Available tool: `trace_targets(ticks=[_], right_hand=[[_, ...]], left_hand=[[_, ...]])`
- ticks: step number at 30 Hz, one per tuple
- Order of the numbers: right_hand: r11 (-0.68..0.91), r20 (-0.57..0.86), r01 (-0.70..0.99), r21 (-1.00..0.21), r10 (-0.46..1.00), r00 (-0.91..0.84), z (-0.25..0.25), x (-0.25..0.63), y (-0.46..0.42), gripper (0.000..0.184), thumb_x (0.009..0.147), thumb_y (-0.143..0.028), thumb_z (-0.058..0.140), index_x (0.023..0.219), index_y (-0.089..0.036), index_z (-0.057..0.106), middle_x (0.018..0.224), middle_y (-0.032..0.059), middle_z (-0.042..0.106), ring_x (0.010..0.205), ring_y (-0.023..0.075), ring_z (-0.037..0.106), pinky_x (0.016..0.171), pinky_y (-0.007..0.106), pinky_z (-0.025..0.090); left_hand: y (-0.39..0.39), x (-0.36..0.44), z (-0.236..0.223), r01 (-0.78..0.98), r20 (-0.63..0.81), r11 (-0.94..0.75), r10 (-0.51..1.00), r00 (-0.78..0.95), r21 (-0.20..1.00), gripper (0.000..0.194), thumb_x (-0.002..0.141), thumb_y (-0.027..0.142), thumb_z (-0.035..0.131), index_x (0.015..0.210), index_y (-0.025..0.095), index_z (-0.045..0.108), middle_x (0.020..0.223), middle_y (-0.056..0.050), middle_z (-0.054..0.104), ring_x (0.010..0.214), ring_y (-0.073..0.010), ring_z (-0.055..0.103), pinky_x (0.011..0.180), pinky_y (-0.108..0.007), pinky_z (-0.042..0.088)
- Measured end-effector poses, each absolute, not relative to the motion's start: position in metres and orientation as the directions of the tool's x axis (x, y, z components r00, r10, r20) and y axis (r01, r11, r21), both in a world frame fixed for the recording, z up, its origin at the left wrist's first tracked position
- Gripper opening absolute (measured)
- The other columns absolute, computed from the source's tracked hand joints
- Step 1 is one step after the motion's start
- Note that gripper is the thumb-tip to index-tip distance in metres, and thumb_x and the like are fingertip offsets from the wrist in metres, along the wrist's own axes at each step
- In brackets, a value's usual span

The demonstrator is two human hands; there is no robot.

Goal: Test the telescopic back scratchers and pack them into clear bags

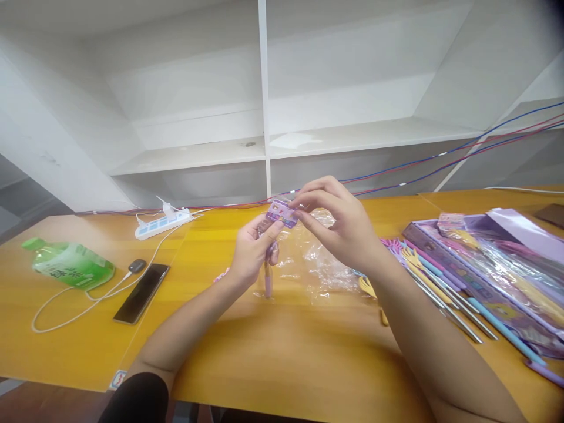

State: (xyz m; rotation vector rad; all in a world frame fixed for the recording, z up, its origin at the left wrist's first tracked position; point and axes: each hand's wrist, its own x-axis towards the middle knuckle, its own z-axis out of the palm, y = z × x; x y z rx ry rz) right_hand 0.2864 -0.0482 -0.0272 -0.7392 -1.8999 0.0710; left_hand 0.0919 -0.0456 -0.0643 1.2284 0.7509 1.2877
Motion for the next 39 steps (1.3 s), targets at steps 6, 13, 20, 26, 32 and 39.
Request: trace_targets(ticks=[6,13,20,26,32,39], right_hand=[[0.798,0.774,0.396,-0.454,0.573,-0.269,-0.026,0.287,-0.05,0.011,0.103,-0.019,0.066,0.109,-0.026,0.073,0.116,0.0044,0.064,0.109,0.0149,0.066,0.09,0.032,0.062],[0.765,0.731,0.338,-0.549,0.635,-0.249,-0.027,0.285,-0.053,0.009,0.102,-0.021,0.067,0.107,-0.025,0.073,0.115,0.0044,0.066,0.106,0.0152,0.067,0.089,0.032,0.063],[0.766,0.725,0.336,-0.548,0.635,-0.265,-0.024,0.282,-0.056,0.01,0.102,-0.023,0.066,0.105,-0.026,0.075,0.114,0.0061,0.068,0.107,0.0184,0.068,0.09,0.038,0.063],[0.771,0.741,0.375,-0.514,0.62,-0.259,-0.023,0.285,-0.058,0.009,0.101,-0.025,0.067,0.104,-0.026,0.076,0.115,0.0062,0.069,0.109,0.0194,0.067,0.092,0.039,0.062],[0.78,0.749,0.378,-0.499,0.608,-0.265,-0.023,0.285,-0.06,0.01,0.1,-0.02,0.067,0.101,-0.025,0.075,0.114,0.0049,0.068,0.106,0.0173,0.067,0.09,0.036,0.061],[0.789,0.769,0.396,-0.469,0.586,-0.256,-0.023,0.284,-0.059,0.009,0.098,-0.018,0.068,0.102,-0.025,0.071,0.113,0.0045,0.067,0.106,0.0183,0.067,0.089,0.037,0.06]], left_hand=[[-0.046,0.091,-0.063,-0.286,0.206,-0.145,0.959,0.197,0.947,0.035,0.088,0.047,0.086,0.103,0.018,0.074,0.065,0.008,0.061,0.036,-0.0028,0.049,0.038,-0.016,0.036],[-0.051,0.088,-0.06,-0.19,0.228,-0.195,0.959,0.168,0.962,0.037,0.088,0.052,0.084,0.098,0.018,0.073,0.059,0.006,0.061,0.035,-0.0055,0.05,0.037,-0.018,0.035],[-0.052,0.087,-0.059,-0.193,0.216,-0.186,0.965,0.149,0.963,0.037,0.087,0.053,0.086,0.091,0.018,0.074,0.05,0.007,0.054,0.035,-0.0065,0.048,0.038,-0.018,0.032],[-0.051,0.088,-0.063,-0.263,0.243,-0.207,0.963,0.114,0.942,0.035,0.09,0.052,0.083,0.089,0.019,0.073,0.048,0.008,0.052,0.034,-0.0051,0.045,0.038,-0.018,0.031],[-0.051,0.09,-0.062,-0.28,0.277,-0.232,0.951,0.134,0.932,0.032,0.092,0.048,0.082,0.092,0.017,0.075,0.064,0.004,0.066,0.038,-0.0026,0.045,0.041,-0.018,0.032],[-0.052,0.09,-0.063,-0.296,0.254,-0.216,0.962,0.097,0.93,0.035,0.087,0.045,0.087,0.104,0.02,0.069,0.069,0.007,0.066,0.038,-0.0028,0.046,0.04,-0.018,0.033]])
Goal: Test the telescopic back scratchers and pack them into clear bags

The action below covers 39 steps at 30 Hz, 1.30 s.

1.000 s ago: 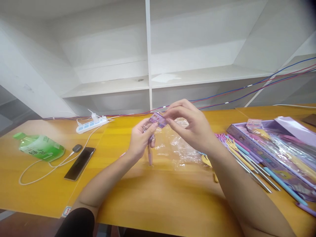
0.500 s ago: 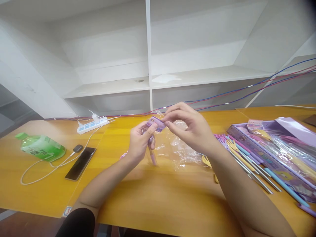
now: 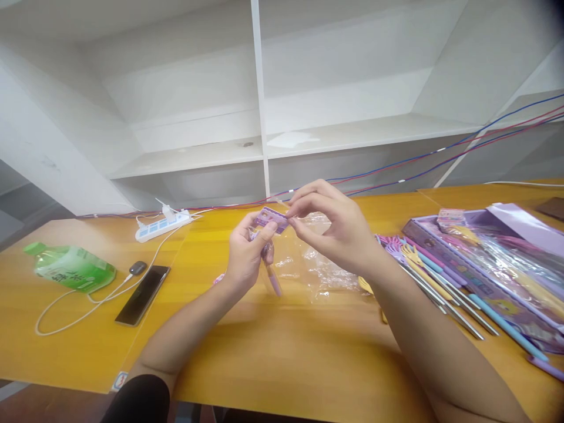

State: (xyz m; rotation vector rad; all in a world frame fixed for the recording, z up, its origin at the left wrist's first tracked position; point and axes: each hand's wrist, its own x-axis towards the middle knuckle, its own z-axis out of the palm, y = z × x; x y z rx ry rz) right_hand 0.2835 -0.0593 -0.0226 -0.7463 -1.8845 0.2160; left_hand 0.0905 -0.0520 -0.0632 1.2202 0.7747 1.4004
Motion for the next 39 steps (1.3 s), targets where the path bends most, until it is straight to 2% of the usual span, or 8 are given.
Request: trace_targets(ticks=[9,15,17,21,26,31,36,39], right_hand=[[0.788,0.775,0.409,-0.461,0.582,-0.247,-0.026,0.28,-0.06,0.006,0.098,-0.02,0.068,0.1,-0.025,0.07,0.114,0.0054,0.069,0.108,0.0194,0.068,0.089,0.038,0.062],[0.712,0.671,0.234,-0.662,0.702,-0.238,-0.027,0.279,-0.059,0.01,0.103,-0.023,0.064,0.102,-0.024,0.074,0.109,0.0037,0.073,0.098,0.0152,0.071,0.087,0.033,0.064],[0.701,0.667,0.228,-0.675,0.713,-0.218,-0.027,0.281,-0.057,0.015,0.103,-0.022,0.062,0.103,-0.024,0.077,0.108,0.0035,0.074,0.097,0.0145,0.072,0.086,0.031,0.064],[0.72,0.709,0.246,-0.649,0.69,-0.147,-0.026,0.287,-0.054,0.014,0.1,-0.02,0.066,0.103,-0.024,0.08,0.108,0.0042,0.075,0.098,0.0152,0.073,0.085,0.032,0.065],[0.743,0.736,0.265,-0.615,0.661,-0.145,-0.02,0.294,-0.058,0.011,0.099,-0.024,0.071,0.104,-0.026,0.081,0.109,0.0053,0.075,0.098,0.0165,0.073,0.086,0.036,0.068],[0.781,0.766,0.348,-0.518,0.605,-0.219,-0.015,0.299,-0.061,0.011,0.096,-0.023,0.077,0.107,-0.026,0.079,0.109,0.0043,0.075,0.092,0.0151,0.073,0.085,0.036,0.068],[0.796,0.814,0.463,-0.389,0.533,-0.231,-0.015,0.299,-0.06,0.008,0.102,-0.024,0.069,0.102,-0.027,0.077,0.103,0.0041,0.076,0.092,0.0171,0.073,0.078,0.036,0.064],[0.796,0.849,0.514,-0.32,0.482,-0.218,-0.016,0.297,-0.059,0.009,0.102,-0.024,0.068,0.098,-0.027,0.076,0.099,0.0036,0.076,0.089,0.0175,0.073,0.074,0.035,0.062]], left_hand=[[-0.056,0.091,-0.061,-0.33,0.236,-0.206,0.97,0.054,0.921,0.035,0.086,0.045,0.087,0.101,0.021,0.066,0.069,0.007,0.064,0.039,-0.0024,0.046,0.04,-0.017,0.034],[-0.056,0.092,-0.063,-0.328,0.255,-0.211,0.962,0.097,0.921,0.033,0.089,0.044,0.085,0.103,0.02,0.067,0.07,0.006,0.065,0.039,-0.0022,0.047,0.041,-0.017,0.035],[-0.055,0.092,-0.065,-0.316,0.266,-0.211,0.954,0.141,0.925,0.034,0.089,0.044,0.085,0.106,0.02,0.067,0.072,0.006,0.067,0.04,-0.0026,0.048,0.042,-0.017,0.036],[-0.053,0.092,-0.069,-0.254,0.258,-0.193,0.932,0.253,0.948,0.046,0.087,0.047,0.087,0.117,0.022,0.065,0.063,0.008,0.061,0.042,-0.0064,0.053,0.044,-0.018,0.041],[-0.055,0.094,-0.072,-0.208,0.275,-0.212,0.895,0.351,0.955,0.052,0.088,0.05,0.086,0.125,0.021,0.061,0.065,0.007,0.062,0.046,-0.0087,0.058,0.049,-0.019,0.047],[-0.058,0.096,-0.076,-0.185,0.275,-0.221,0.891,0.361,0.958,0.05,0.091,0.049,0.084,0.127,0.024,0.059,0.075,0.003,0.067,0.051,-0.0096,0.061,0.052,-0.021,0.051],[-0.058,0.097,-0.079,-0.177,0.315,-0.266,0.869,0.381,0.948,0.052,0.092,0.047,0.083,0.131,0.025,0.056,0.097,-0.002,0.072,0.053,-0.0072,0.061,0.052,-0.021,0.053],[-0.058,0.097,-0.079,-0.174,0.324,-0.277,0.861,0.391,0.945,0.049,0.093,0.047,0.081,0.128,0.024,0.057,0.094,0.0,0.07,0.052,-0.0063,0.059,0.052,-0.02,0.052]])
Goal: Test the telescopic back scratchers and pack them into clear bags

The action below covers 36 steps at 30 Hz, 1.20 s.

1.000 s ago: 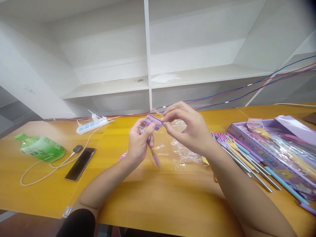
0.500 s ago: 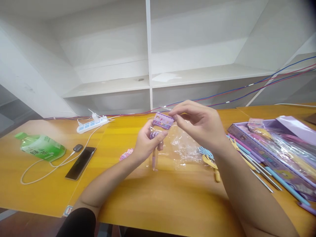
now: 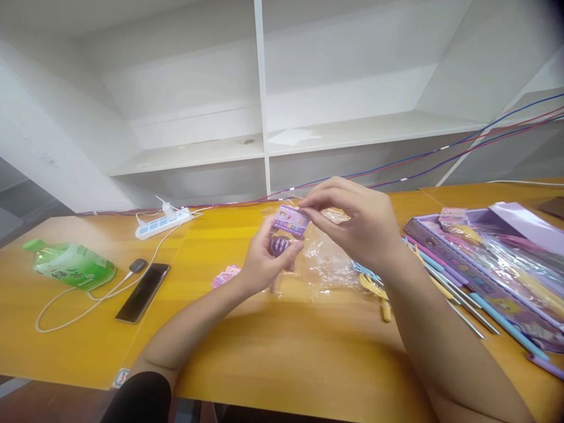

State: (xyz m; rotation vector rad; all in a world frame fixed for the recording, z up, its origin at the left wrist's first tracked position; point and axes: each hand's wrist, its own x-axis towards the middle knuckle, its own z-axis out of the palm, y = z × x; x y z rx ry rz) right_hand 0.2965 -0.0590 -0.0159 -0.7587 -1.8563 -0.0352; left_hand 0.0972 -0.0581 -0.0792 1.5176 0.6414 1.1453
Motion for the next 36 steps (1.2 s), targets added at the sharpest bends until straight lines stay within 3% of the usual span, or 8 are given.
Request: trace_targets(ticks=[3,11,20,30,36], right_hand=[[0.809,0.865,0.507,-0.296,0.452,-0.217,-0.016,0.295,-0.059,0.009,0.101,-0.022,0.07,0.095,-0.026,0.074,0.095,0.0027,0.076,0.085,0.0165,0.071,0.074,0.035,0.061],[0.798,0.863,0.509,-0.324,0.47,-0.187,-0.02,0.293,-0.06,0.009,0.098,-0.02,0.072,0.092,-0.022,0.066,0.089,0.0012,0.071,0.078,0.0128,0.066,0.071,0.03,0.056],[0.757,0.792,0.506,-0.414,0.573,-0.209,-0.016,0.299,-0.065,0.034,0.099,-0.026,0.072,0.079,-0.022,0.044,0.081,-0.0004,0.06,0.074,0.0134,0.055,0.069,0.032,0.047],[0.705,0.723,0.466,-0.535,0.667,-0.18,-0.015,0.3,-0.068,0.032,0.097,-0.031,0.075,0.084,-0.023,0.047,0.08,-0.0017,0.059,0.074,0.0127,0.055,0.071,0.031,0.05],[0.724,0.756,0.487,-0.489,0.63,-0.177,-0.016,0.298,-0.068,0.029,0.095,-0.031,0.078,0.084,-0.022,0.052,0.081,-0.0012,0.063,0.074,0.0126,0.058,0.072,0.032,0.055]], left_hand=[[-0.059,0.098,-0.08,-0.181,0.333,-0.284,0.86,0.386,0.942,0.046,0.094,0.045,0.08,0.127,0.023,0.056,0.087,0.003,0.066,0.052,-0.0064,0.058,0.052,-0.019,0.052],[-0.058,0.099,-0.081,-0.222,0.373,-0.305,0.829,0.417,0.926,0.043,0.095,0.038,0.081,0.126,0.023,0.056,0.091,0.002,0.065,0.053,-0.0048,0.059,0.05,-0.017,0.053],[-0.058,0.099,-0.086,-0.2,0.394,-0.339,0.804,0.445,0.919,0.043,0.097,0.036,0.079,0.131,0.024,0.054,0.089,0.003,0.063,0.052,-0.0042,0.058,0.05,-0.016,0.053],[-0.059,0.098,-0.086,-0.144,0.381,-0.356,0.801,0.462,0.923,0.048,0.097,0.035,0.078,0.138,0.024,0.054,0.091,0.002,0.063,0.056,-0.0056,0.058,0.052,-0.018,0.055],[-0.06,0.097,-0.086,-0.163,0.381,-0.346,0.79,0.481,0.924,0.045,0.1,0.041,0.075,0.136,0.024,0.054,0.091,0.002,0.066,0.054,-0.006,0.059,0.052,-0.019,0.053]])
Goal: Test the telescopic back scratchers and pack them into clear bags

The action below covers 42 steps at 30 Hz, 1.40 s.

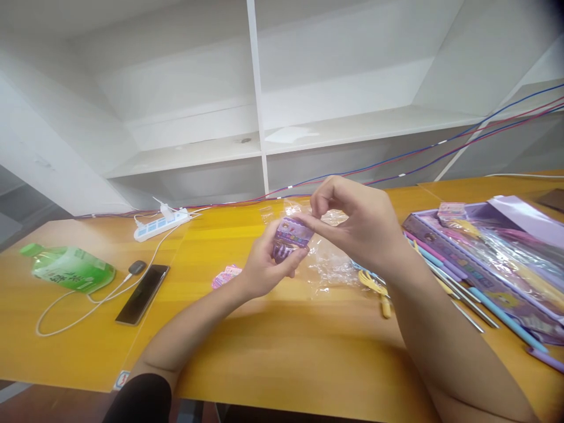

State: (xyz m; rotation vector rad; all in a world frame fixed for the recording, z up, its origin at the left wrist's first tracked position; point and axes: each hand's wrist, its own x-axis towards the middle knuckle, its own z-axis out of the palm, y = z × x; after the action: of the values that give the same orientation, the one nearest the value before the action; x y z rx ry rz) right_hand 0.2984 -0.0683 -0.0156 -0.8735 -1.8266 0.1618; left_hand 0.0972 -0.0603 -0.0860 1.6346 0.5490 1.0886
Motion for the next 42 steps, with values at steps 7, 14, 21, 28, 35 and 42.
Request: trace_targets(ticks=[7,14,21,28,35,42], right_hand=[[0.829,0.803,0.439,-0.346,0.504,-0.319,-0.011,0.299,-0.072,0.01,0.102,-0.024,0.071,0.112,-0.024,0.073,0.091,0.0007,0.071,0.082,0.0123,0.067,0.08,0.03,0.058],[0.886,0.801,0.454,-0.094,0.338,-0.495,-0.016,0.296,-0.067,0.005,0.1,-0.02,0.072,0.101,-0.021,0.076,0.091,0.0037,0.069,0.085,0.0147,0.06,0.076,0.03,0.052],[0.856,0.749,0.517,0.011,0.336,-0.571,-0.022,0.29,-0.066,0.013,0.105,-0.023,0.064,0.099,-0.02,0.075,0.094,0.0066,0.069,0.085,0.0176,0.053,0.078,0.035,0.048],[0.864,0.712,0.479,-0.156,0.434,-0.552,-0.019,0.291,-0.07,0.021,0.106,-0.034,0.064,0.09,-0.021,0.066,0.091,0.0058,0.064,0.089,0.0187,0.053,0.082,0.036,0.046],[0.577,0.423,0.68,-0.453,0.81,-0.406,-0.025,0.292,-0.067,0.045,0.105,-0.061,0.06,0.087,-0.021,0.054,0.079,0.0,0.062,0.064,0.012,0.048,0.059,0.028,0.03],[0.64,0.316,0.587,-0.495,0.762,-0.565,-0.016,0.303,-0.065,0.04,0.111,-0.055,0.051,0.093,-0.021,0.064,0.085,0.0015,0.067,0.073,0.0138,0.054,0.067,0.028,0.035]], left_hand=[[-0.06,0.097,-0.081,-0.218,0.345,-0.276,0.839,0.421,0.936,0.036,0.11,0.052,0.055,0.111,0.017,0.061,0.084,-0.004,0.077,0.045,-0.0071,0.058,0.045,-0.019,0.044],[-0.058,0.097,-0.083,-0.245,0.39,-0.313,0.831,0.398,0.918,0.035,0.108,0.053,0.058,0.103,0.018,0.06,0.066,0.005,0.062,0.043,-0.0074,0.056,0.045,-0.019,0.042],[-0.057,0.095,-0.087,-0.3,0.365,-0.257,0.844,0.393,0.919,0.039,0.106,0.058,0.054,0.099,0.019,0.057,0.056,0.005,0.055,0.041,-0.0108,0.053,0.045,-0.023,0.041],[-0.056,0.099,-0.083,-0.263,0.365,-0.288,0.872,0.326,0.921,0.042,0.105,0.06,0.059,0.095,0.02,0.056,0.061,0.007,0.056,0.037,-0.0071,0.051,0.037,-0.02,0.036],[-0.058,0.099,-0.082,-0.232,0.37,-0.305,0.868,0.333,0.924,0.045,0.104,0.064,0.059,0.098,0.019,0.057,0.056,0.008,0.054,0.037,-0.0073,0.051,0.039,-0.018,0.038],[-0.058,0.096,-0.093,-0.124,0.373,-0.352,0.857,0.356,0.928,0.043,0.11,0.059,0.048,0.098,0.019,0.059,0.053,0.007,0.056,0.041,-0.0084,0.053,0.046,-0.019,0.041]])
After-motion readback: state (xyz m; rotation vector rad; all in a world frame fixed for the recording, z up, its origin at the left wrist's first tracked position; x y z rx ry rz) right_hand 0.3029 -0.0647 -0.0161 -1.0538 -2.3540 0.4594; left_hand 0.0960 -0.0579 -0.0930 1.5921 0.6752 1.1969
